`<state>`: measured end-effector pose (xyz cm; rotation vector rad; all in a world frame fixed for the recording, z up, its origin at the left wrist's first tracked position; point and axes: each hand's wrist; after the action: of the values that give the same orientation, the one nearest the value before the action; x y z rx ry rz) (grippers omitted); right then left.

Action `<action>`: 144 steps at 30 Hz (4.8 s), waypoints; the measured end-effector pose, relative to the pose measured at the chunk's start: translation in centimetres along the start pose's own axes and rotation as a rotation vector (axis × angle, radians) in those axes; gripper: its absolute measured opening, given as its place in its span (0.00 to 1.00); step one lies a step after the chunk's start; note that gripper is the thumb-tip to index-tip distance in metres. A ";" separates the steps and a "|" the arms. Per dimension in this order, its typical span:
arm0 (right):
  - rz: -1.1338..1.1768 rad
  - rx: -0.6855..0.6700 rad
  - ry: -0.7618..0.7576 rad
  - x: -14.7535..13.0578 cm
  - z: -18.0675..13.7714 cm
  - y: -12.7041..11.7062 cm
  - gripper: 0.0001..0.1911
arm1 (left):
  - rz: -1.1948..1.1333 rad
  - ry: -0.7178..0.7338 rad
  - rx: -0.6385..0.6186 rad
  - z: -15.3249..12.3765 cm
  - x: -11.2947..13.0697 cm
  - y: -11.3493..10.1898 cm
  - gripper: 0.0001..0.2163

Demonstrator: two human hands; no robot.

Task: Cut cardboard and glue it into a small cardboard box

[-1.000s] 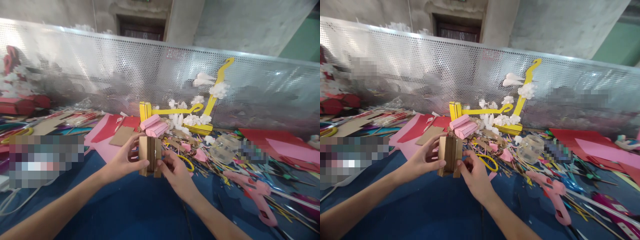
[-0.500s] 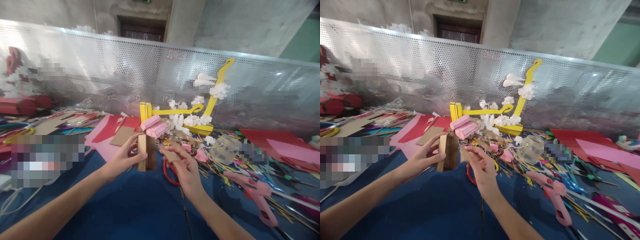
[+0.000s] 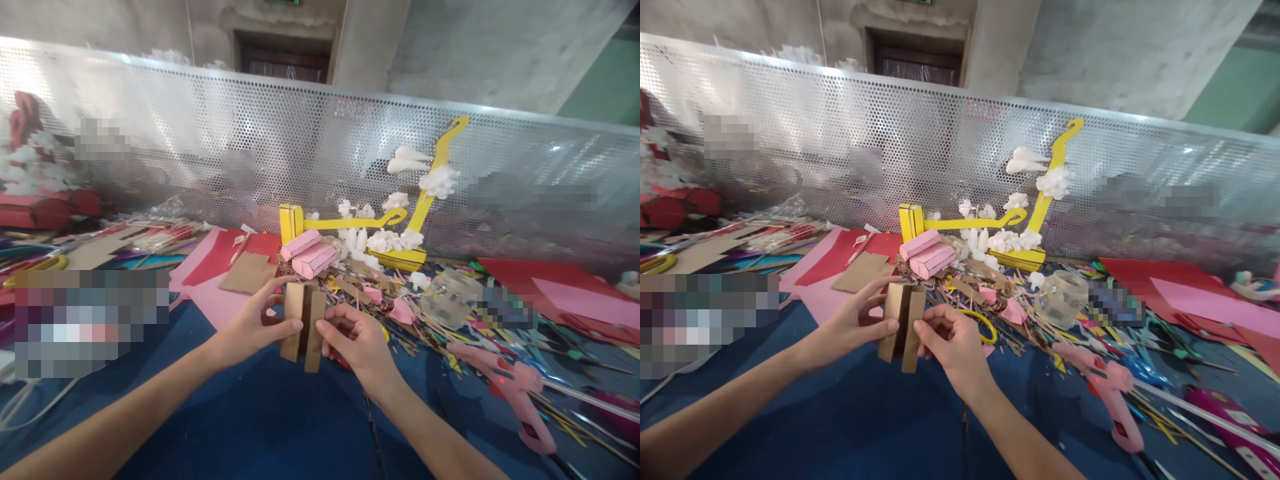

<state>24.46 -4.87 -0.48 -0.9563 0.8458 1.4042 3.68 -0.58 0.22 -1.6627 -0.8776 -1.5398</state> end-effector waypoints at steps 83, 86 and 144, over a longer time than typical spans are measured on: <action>-0.220 0.099 -0.160 0.1 1.1 -2.4 0.18 | -0.034 0.149 0.386 0.5 0.7 -2.2 0.11; -0.267 0.052 -0.161 0.0 1.0 -2.6 0.18 | -0.091 0.094 0.327 0.5 0.8 -2.4 0.13; -0.552 -0.101 -0.272 0.4 0.1 -0.9 0.08 | 0.391 0.218 0.334 -0.7 1.0 -1.0 0.18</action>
<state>25.38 -4.53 -0.80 -0.9556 0.2757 1.0659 2.57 -0.64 1.29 -1.3040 -0.6098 -1.2029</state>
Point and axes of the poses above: each hand's wrist, its own z-axis towards the middle knuckle, its own y-axis out of the palm, x = y × z, and after that the axes turned 14 degrees about -y, right-handed
